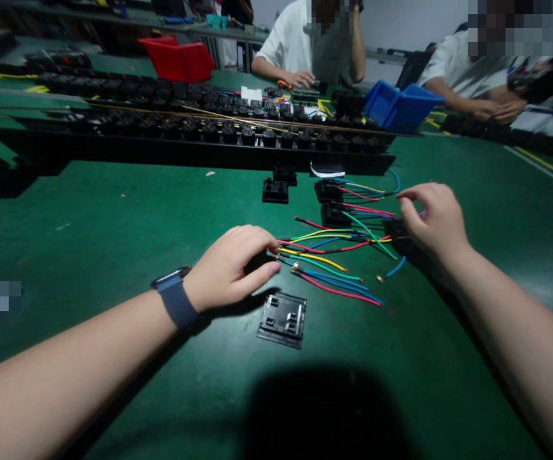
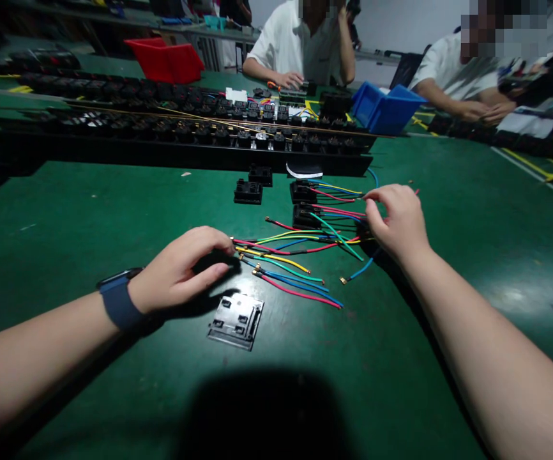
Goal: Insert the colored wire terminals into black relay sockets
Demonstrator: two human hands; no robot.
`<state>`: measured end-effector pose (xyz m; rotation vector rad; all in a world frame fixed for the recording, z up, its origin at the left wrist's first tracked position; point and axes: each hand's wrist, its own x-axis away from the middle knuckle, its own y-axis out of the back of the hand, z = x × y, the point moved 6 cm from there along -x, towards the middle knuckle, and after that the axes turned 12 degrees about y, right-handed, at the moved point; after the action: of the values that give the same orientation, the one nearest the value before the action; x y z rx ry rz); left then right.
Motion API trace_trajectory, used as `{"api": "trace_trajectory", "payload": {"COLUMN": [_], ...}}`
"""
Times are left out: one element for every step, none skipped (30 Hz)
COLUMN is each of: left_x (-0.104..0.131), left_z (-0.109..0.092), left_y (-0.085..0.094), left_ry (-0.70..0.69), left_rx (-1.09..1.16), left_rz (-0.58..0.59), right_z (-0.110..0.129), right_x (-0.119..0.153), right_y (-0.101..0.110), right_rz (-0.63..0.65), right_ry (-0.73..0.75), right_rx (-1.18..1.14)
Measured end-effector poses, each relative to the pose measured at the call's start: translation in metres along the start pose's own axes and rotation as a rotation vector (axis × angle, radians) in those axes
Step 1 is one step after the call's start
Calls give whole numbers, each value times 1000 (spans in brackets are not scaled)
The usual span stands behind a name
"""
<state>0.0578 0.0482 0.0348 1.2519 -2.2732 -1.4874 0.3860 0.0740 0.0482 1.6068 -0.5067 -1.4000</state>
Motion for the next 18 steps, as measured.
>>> {"api": "trace_trajectory", "payload": {"left_x": [0, 0, 1, 1, 1, 2, 2, 2, 2, 2, 2, 2, 2, 1, 1, 0, -1, -2], "left_z": [0, -1, -3, -4, -5, -7, -8, -9, -10, -10, -10, -10, -10, -9, -8, -7, -6, -4], "left_y": [0, -1, -1, -2, -4, -5, -6, -7, -7, -8, -8, -9, -9, -10, -11, -11, -12, -13], "left_ry": [-3, -11, -19, -30, -43, -55, -65, -74, -80, -80, -78, -77, -74, -70, -63, -54, -39, -19], "left_rx": [0, -11, -35, -70, -108, -143, -169, -185, -193, -194, -187, -174, -156, -136, -119, -105, -97, -90], "left_rz": [0, 2, 2, 3, 6, 9, 17, 27, 37, 45, 54, 62, 71, 79, 88, 96, 103, 109], "right_z": [15, 31, 50, 69, 89, 109, 128, 144, 158, 167, 173, 177, 180, 180, 179, 177, 175, 173], "right_x": [-2, -4, -5, -5, -4, -1, 3, 8, 14, 19, 24, 30, 35, 39, 42, 43, 43, 43], "right_y": [12, 21, 27, 30, 29, 25, 20, 13, 8, 3, -1, -9, -15, -20, -24, -26, -27, -27], "right_rz": [-42, -71, -74, -64, -27, 19, 76, 127, 157, 162, 169, 232, 298, 354, 397, 422, 432, 435], "right_ry": [11, 21, 36, 52, 85, 132, 190, 248, 329, 381, 422, 486, 542, 580, 602, 606, 599, 587], "right_rx": [0, -13, -39, -75, -110, -138, -165, -171, -137, -113, -108, -107, -122, -140, -157, -174, -186, -195]}}
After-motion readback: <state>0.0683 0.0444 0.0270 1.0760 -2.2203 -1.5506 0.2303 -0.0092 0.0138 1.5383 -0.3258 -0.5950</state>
